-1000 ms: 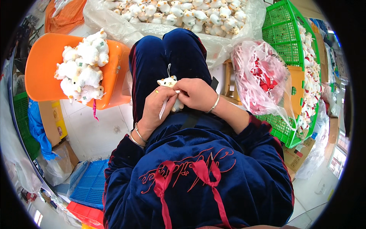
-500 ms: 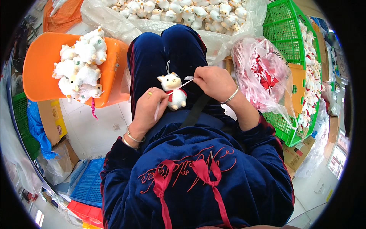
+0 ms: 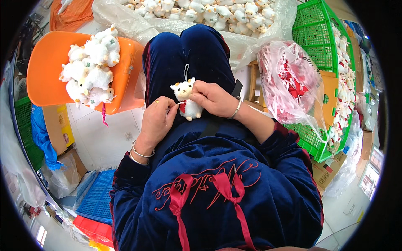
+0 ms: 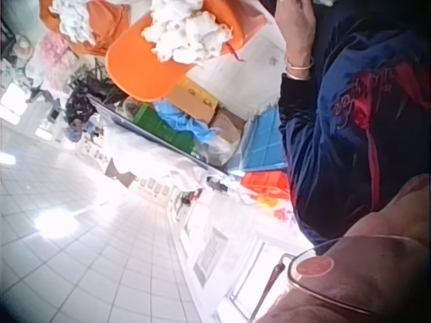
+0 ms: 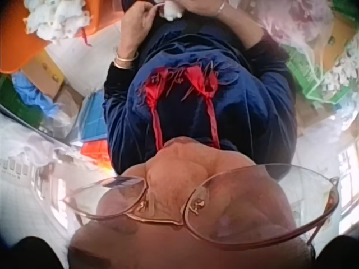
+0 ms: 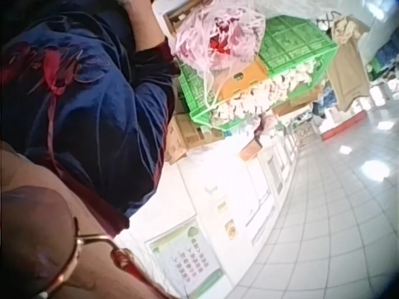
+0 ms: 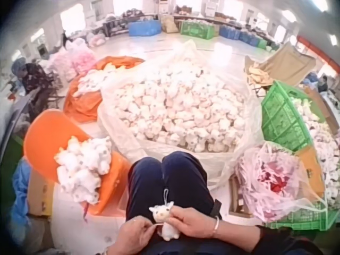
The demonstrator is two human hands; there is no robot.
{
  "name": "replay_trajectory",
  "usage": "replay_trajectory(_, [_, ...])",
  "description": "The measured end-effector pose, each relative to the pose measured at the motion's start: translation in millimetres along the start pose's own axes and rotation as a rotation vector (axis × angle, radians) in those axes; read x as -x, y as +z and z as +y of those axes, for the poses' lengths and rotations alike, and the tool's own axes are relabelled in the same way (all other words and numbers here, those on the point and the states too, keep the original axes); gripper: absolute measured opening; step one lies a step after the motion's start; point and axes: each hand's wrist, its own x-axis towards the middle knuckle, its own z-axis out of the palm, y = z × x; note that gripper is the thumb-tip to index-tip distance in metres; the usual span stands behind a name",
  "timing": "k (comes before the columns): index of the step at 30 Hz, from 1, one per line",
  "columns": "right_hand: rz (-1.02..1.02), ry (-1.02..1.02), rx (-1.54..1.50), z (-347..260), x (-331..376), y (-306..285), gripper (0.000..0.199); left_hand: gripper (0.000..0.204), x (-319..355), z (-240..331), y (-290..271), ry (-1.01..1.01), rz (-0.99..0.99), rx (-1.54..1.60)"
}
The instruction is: The person sits on the floor and ties red ribbons around the necks of small white stuffed toys. They pick up each toy, wrap the ribbon, and place the finished items into a green basket.
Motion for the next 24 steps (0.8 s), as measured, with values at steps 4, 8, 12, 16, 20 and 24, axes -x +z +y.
replay_trajectory(4, [-0.058, 0.032, 0.251, -10, 0, -2, 0.022, 0.015, 2, 6, 2, -0.037, 0.009, 0.000])
replay_trajectory(8, [0.065, -0.058, 0.385, -11, 1, 11, 0.024, 0.015, -4, 12, 9, 0.033, 0.047, 0.101])
replay_trajectory(12, [0.189, -0.047, 0.348, -2, 7, 22, 0.020, 0.016, -5, 20, 19, 0.075, 0.067, 0.196])
replay_trajectory(16, [0.239, -0.069, 0.309, 0, 8, 22, 0.016, 0.021, -7, 25, 22, 0.092, 0.041, 0.302])
replay_trajectory(20, [0.240, -0.072, 0.355, -3, 12, 19, 0.014, 0.016, -3, 15, 19, -0.066, -0.056, 0.539])
replay_trajectory(24, [0.227, -0.054, 0.363, -7, 13, 15, 0.012, 0.015, -7, 13, 16, -0.432, -0.085, 0.864])
